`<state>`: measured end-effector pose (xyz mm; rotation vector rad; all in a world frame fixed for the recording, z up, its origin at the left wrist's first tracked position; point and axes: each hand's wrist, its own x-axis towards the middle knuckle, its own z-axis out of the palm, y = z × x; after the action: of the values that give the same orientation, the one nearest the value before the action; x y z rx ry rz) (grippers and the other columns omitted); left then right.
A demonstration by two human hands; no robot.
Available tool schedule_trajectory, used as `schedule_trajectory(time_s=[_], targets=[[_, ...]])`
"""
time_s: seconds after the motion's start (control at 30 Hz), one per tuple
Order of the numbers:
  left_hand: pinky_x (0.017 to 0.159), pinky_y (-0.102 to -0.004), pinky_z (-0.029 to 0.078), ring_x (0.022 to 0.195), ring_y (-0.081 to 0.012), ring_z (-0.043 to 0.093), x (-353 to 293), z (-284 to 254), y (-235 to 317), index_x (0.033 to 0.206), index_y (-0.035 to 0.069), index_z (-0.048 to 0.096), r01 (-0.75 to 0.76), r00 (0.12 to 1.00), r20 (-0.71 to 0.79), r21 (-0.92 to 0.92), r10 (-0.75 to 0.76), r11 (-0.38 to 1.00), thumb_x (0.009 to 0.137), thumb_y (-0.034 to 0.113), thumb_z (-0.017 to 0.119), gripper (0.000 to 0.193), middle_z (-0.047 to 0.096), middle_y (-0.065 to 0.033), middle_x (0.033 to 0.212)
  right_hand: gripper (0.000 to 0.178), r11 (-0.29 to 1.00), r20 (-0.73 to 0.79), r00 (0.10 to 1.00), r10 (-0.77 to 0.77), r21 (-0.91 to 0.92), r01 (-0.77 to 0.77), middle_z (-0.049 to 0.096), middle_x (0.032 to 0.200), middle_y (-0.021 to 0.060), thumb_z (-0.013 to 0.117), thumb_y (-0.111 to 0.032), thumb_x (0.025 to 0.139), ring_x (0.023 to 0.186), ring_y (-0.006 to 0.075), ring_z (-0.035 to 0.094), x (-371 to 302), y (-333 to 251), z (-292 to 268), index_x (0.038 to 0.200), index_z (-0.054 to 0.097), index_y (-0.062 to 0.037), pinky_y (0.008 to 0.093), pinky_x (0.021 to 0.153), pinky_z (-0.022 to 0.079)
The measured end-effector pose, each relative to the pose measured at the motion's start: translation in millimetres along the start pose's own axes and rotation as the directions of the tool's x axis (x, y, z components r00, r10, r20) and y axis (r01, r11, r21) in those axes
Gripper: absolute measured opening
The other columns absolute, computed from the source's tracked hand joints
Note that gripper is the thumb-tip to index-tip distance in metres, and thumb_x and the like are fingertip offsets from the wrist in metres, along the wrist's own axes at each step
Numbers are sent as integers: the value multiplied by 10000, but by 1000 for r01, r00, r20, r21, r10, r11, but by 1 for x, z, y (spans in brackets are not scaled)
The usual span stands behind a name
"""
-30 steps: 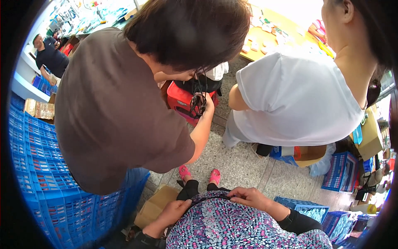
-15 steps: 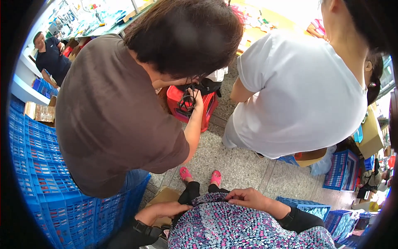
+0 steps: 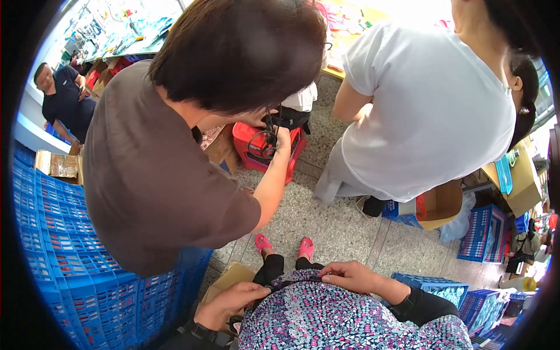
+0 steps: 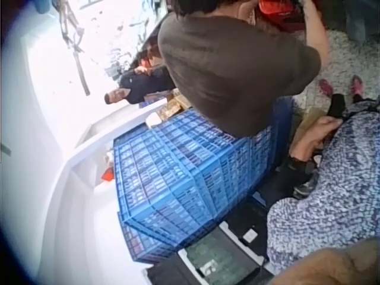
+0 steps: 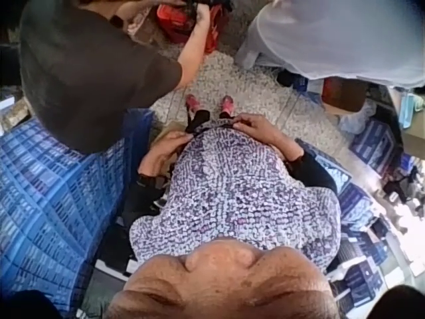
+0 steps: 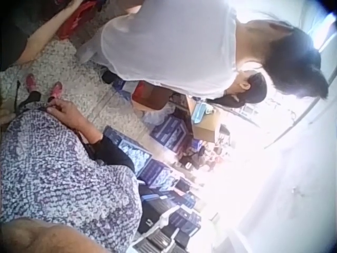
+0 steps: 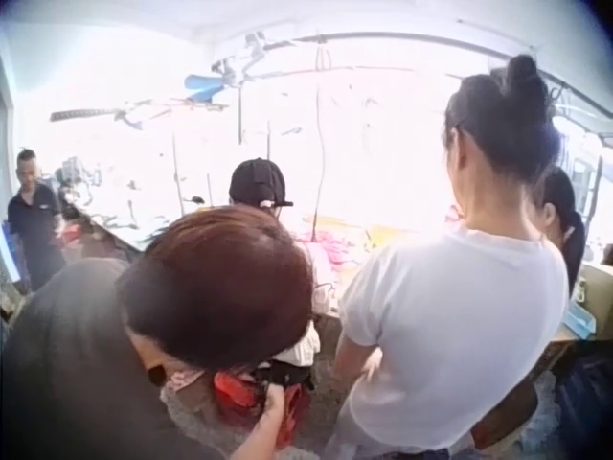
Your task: Assemble small plastic components and metal clips at a factory workstation.
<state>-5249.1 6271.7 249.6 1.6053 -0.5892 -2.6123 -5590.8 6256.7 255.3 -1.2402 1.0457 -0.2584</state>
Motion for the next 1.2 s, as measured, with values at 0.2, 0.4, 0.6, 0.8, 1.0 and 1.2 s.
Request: schedule_trajectory(time_s=[0.2, 0.4, 0.6, 0.8, 1.0, 1.2], targets=[[624, -208, 445, 750, -36, 580, -15, 7, 21, 1009, 74, 674, 72, 996, 48, 12, -72, 997, 951, 381, 591, 324, 654, 55, 867, 335, 984, 116, 987, 108, -157, -89, 688, 925, 61, 588, -363, 963, 818, 116, 622, 6, -13, -6, 1204, 628, -133, 280, 750, 483], [679, -230, 451, 766, -58, 573, 22, -20, 0, 1079, 71, 655, 308, 948, 40, 148, -317, 940, 990, 423, 471, 408, 649, 32, 961, 358, 986, 159, 985, 68, -160, -42, 686, 926, 65, 576, -400, 960, 814, 147, 632, 10, -6, -3, 1213, 621, -151, 296, 748, 482], [643, -219, 423, 722, -49, 555, 31, -33, -6, 1050, 86, 657, 290, 924, 219, 135, -314, 947, 942, 399, 587, 338, 637, 51, 914, 360, 979, 150, 985, 89, -197, -59, 678, 900, 69, 580, -398, 958, 808, 142, 630, 5, -7, -8, 1210, 621, -145, 295, 731, 483], [597, -184, 375, 643, -32, 503, 16, -2, 7, 948, 89, 672, 89, 983, 169, -75, -76, 993, 948, 289, 618, 208, 599, 76, 762, 361, 982, 102, 991, 92, -177, -73, 665, 836, 47, 597, -407, 948, 760, 118, 612, -1, 0, -10, 1187, 632, -139, 287, 694, 479], [663, -190, 433, 712, -23, 552, 18, 21, 5, 928, 44, 659, -43, 999, -15, 13, 43, 999, 919, 221, 659, 177, 639, 52, 807, 353, 983, 88, 993, 77, -173, -60, 651, 790, 32, 612, -402, 940, 725, 101, 589, -1, -1, -13, 1178, 638, -143, 280, 674, 472], [669, -191, 429, 727, -21, 548, 24, 19, -9, 930, 50, 649, -90, 996, -21, -23, 89, 996, 907, 194, 668, 147, 632, 57, 829, 364, 980, 130, 991, 24, -197, 2, 650, 793, 33, 612, -399, 938, 728, 104, 589, -1, 2, -16, 1214, 632, -163, 280, 674, 467]])
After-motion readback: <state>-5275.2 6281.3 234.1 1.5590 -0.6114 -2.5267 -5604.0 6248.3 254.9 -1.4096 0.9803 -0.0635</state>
